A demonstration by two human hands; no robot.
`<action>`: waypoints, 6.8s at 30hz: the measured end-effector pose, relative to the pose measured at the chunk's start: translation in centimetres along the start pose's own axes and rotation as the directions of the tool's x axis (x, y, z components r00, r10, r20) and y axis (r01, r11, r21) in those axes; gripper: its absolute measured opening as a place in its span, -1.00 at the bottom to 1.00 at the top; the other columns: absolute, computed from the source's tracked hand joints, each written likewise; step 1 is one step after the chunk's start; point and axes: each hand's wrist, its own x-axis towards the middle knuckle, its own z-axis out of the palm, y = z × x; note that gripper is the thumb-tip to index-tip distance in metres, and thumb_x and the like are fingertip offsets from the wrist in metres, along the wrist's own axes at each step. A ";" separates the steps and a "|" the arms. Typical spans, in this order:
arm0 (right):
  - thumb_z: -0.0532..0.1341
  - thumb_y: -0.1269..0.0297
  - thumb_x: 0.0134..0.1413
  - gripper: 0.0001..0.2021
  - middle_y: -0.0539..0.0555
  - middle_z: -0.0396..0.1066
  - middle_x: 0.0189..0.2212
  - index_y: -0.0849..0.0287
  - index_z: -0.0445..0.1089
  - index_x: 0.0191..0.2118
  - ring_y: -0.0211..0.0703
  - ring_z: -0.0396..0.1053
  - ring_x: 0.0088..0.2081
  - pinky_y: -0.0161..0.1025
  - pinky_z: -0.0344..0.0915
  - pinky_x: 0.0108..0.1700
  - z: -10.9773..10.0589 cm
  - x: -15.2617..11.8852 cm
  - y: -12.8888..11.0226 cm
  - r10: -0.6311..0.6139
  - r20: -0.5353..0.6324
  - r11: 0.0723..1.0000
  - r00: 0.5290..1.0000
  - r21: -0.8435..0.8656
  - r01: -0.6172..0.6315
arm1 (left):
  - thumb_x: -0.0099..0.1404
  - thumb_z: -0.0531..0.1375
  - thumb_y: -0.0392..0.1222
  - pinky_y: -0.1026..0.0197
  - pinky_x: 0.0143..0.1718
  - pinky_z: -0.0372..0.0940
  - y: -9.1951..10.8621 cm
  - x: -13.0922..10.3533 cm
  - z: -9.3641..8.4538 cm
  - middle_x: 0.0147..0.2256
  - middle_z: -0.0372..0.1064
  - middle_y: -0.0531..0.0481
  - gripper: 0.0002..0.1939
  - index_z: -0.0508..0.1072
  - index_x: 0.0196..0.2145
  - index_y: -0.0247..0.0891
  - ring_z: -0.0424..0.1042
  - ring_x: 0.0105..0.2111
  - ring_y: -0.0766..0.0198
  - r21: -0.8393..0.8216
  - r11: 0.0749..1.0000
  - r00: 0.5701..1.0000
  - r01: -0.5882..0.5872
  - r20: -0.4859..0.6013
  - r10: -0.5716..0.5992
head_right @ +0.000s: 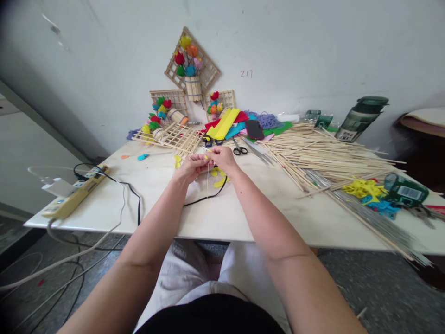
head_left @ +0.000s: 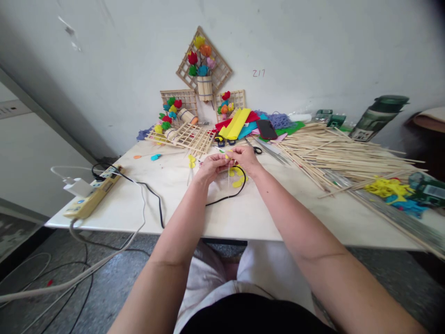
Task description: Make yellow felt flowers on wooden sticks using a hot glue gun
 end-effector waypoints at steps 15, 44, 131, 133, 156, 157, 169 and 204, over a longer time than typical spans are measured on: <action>0.25 0.22 -0.20 -0.82 -0.06 0.27 -0.67 0.20 0.33 -0.63 -0.29 0.17 -0.55 -0.31 0.13 -0.44 0.0 0.3 -0.5 -0.111 -0.127 0.966 0.986 -0.246 0.077 | -0.06 0.40 -0.21 0.32 -0.39 0.33 0.2 -0.3 0.5 -0.58 0.42 0.00 -0.77 0.44 -0.51 -0.35 0.42 -0.56 0.38 0.082 0.996 0.999 0.034 -0.021 -0.033; 0.22 0.26 0.01 -0.87 0.04 0.48 -0.48 0.19 0.46 -0.43 -0.20 0.38 -0.41 -0.28 0.27 -0.31 1.6 -0.6 0.6 -0.014 0.072 0.834 0.997 -0.550 0.051 | 0.00 0.34 -0.30 0.29 -0.28 0.36 2.6 0.1 -2.1 -0.58 0.36 0.10 -0.80 0.35 -0.50 -0.30 0.41 -0.53 0.43 -0.078 0.937 0.861 -0.339 -0.427 0.276; 0.32 0.17 -0.09 -0.76 -0.01 0.37 -0.63 0.27 0.37 -0.48 -0.39 0.15 -0.73 -0.40 0.13 -0.68 -1.3 -0.4 -1.8 0.089 0.005 0.956 0.996 -0.280 -0.084 | 0.00 0.31 -0.27 0.32 -0.39 0.34 0.2 0.8 -2.2 -0.59 0.38 0.08 -0.81 0.32 -0.50 -0.31 0.37 -0.61 0.45 -0.058 0.985 0.940 -0.165 -0.311 0.139; 0.31 0.20 -0.09 -0.78 -0.02 0.36 -0.63 0.26 0.37 -0.47 -0.39 0.16 -0.73 -0.40 0.15 -0.68 -1.3 -0.3 -1.8 0.090 -0.005 0.950 0.996 -0.301 -0.087 | 0.01 0.30 -0.28 0.32 -0.40 0.34 0.2 0.9 -2.2 -0.60 0.38 0.09 -0.82 0.33 -0.50 -0.31 0.36 -0.61 0.45 -0.060 0.985 0.939 -0.164 -0.314 0.138; 0.31 0.16 -0.10 -0.76 -0.02 0.36 -0.62 0.24 0.42 -0.36 -0.27 0.30 -0.64 -0.36 0.24 -0.60 -1.4 -0.2 -2.1 0.079 -0.037 0.848 0.996 -0.522 -0.086 | 0.01 0.31 -0.25 0.30 -0.38 0.36 0.1 0.9 -2.4 -0.59 0.37 0.10 -0.83 0.36 -0.47 -0.31 0.35 -0.60 0.45 -0.068 0.985 0.942 -0.159 -0.310 0.131; 0.31 0.16 -0.09 -0.76 -0.02 0.36 -0.62 0.24 0.43 -0.36 -0.26 0.31 -0.64 -0.35 0.25 -0.59 -1.4 -0.2 -2.1 0.076 -0.041 0.844 0.996 -0.530 -0.086 | 0.01 0.31 -0.26 0.30 -0.38 0.35 0.1 0.9 -2.4 -0.59 0.37 0.09 -0.83 0.37 -0.47 -0.31 0.35 -0.61 0.45 -0.070 0.985 0.943 -0.158 -0.308 0.130; 0.31 0.12 -0.11 -0.73 0.08 0.44 -0.55 0.26 0.47 -0.35 -0.06 0.46 -0.41 -0.27 0.38 -0.41 -1.4 0.0 -2.1 0.053 -0.107 0.821 0.993 -0.561 -0.105 | 0.00 0.31 -0.27 0.32 -0.39 0.34 0.3 0.7 -1.9 -0.60 0.36 0.09 -0.85 0.37 -0.50 -0.32 0.34 -0.59 0.46 -0.050 0.990 0.941 -0.133 -0.320 0.110; 0.31 0.12 -0.10 -0.71 0.14 0.51 -0.42 0.23 0.52 -0.28 0.00 0.50 -0.29 -0.27 0.37 -0.37 -1.3 -0.1 -2.0 -0.001 -0.065 0.743 0.998 -0.668 -0.043 | -0.01 0.34 -0.23 0.33 -0.40 0.33 0.0 1.0 -2.3 -0.60 0.35 0.11 -0.78 0.36 -0.48 -0.31 0.34 -0.60 0.47 -0.025 0.988 0.937 -0.150 -0.323 0.135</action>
